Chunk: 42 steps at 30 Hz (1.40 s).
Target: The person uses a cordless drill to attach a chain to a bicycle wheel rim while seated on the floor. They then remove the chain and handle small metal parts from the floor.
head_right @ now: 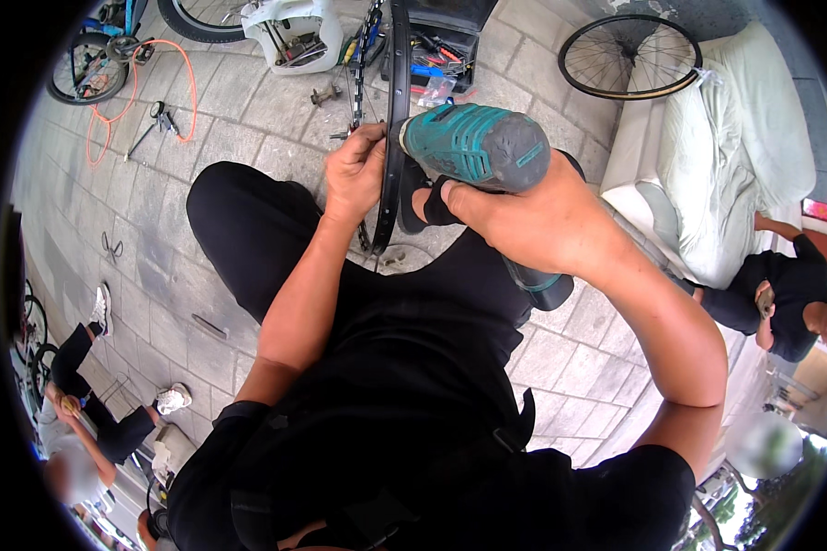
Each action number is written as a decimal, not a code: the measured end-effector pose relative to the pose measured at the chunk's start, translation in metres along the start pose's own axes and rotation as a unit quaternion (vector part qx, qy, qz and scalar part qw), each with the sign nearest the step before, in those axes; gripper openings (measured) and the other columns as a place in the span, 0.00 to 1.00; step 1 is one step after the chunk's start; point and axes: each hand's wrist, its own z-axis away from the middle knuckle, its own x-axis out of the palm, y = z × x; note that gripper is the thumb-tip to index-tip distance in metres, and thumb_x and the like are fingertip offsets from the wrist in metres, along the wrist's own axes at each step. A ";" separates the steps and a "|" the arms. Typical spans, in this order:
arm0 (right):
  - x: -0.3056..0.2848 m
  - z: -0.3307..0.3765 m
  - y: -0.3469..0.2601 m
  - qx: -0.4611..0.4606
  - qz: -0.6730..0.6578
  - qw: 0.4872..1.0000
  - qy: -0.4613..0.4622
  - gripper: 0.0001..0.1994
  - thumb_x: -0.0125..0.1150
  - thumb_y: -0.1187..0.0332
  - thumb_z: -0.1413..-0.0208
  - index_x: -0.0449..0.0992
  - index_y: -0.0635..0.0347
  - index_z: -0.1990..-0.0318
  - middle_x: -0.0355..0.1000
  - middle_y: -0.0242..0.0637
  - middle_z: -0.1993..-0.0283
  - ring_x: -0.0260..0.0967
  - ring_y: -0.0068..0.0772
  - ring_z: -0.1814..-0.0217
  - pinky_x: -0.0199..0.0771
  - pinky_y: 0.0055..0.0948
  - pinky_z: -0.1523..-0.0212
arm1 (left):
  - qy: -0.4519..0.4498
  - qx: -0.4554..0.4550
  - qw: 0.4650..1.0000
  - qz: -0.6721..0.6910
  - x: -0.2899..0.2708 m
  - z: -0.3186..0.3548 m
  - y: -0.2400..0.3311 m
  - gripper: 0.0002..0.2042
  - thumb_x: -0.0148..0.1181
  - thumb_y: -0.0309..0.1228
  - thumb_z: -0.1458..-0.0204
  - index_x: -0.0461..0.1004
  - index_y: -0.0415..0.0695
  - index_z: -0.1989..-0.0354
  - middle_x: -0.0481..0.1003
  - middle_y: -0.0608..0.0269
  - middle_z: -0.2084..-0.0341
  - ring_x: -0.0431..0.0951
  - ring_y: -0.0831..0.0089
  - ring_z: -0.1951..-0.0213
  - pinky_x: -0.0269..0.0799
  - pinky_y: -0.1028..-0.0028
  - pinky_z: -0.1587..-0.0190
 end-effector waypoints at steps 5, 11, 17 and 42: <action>-0.001 -0.001 -0.008 0.033 0.017 0.999 -0.005 0.11 0.67 0.63 0.38 0.79 0.61 0.55 0.73 0.27 0.73 0.71 0.19 0.76 0.74 0.27 0.73 | 0.000 0.023 1.000 -0.008 0.002 -0.001 -0.006 0.07 0.57 0.15 0.38 0.79 0.33 0.54 0.80 0.58 0.59 0.80 0.74 0.60 0.76 0.76 0.57; 0.005 0.000 -0.013 0.022 0.021 0.999 0.025 0.09 0.66 0.66 0.39 0.79 0.61 0.57 0.72 0.26 0.75 0.70 0.18 0.77 0.72 0.26 0.74 | 0.024 0.006 1.000 -0.002 0.006 -0.001 0.000 0.07 0.61 0.17 0.44 0.80 0.34 0.57 0.82 0.53 0.62 0.84 0.62 0.61 0.78 0.70 0.56; 0.005 -0.003 -0.019 0.021 0.028 0.999 0.020 0.10 0.67 0.66 0.38 0.79 0.60 0.55 0.73 0.26 0.73 0.71 0.19 0.77 0.72 0.26 0.74 | 0.048 0.019 0.998 -0.027 0.005 -0.001 -0.002 0.08 0.61 0.16 0.44 0.79 0.35 0.57 0.81 0.52 0.63 0.84 0.61 0.62 0.78 0.69 0.58; 0.001 -0.010 -0.034 0.025 0.045 0.998 0.020 0.10 0.67 0.65 0.38 0.79 0.62 0.56 0.74 0.29 0.71 0.71 0.21 0.77 0.72 0.26 0.75 | 0.087 0.070 0.993 -0.043 0.004 -0.004 -0.003 0.06 0.63 0.17 0.45 0.78 0.34 0.60 0.81 0.50 0.66 0.84 0.55 0.64 0.77 0.65 0.62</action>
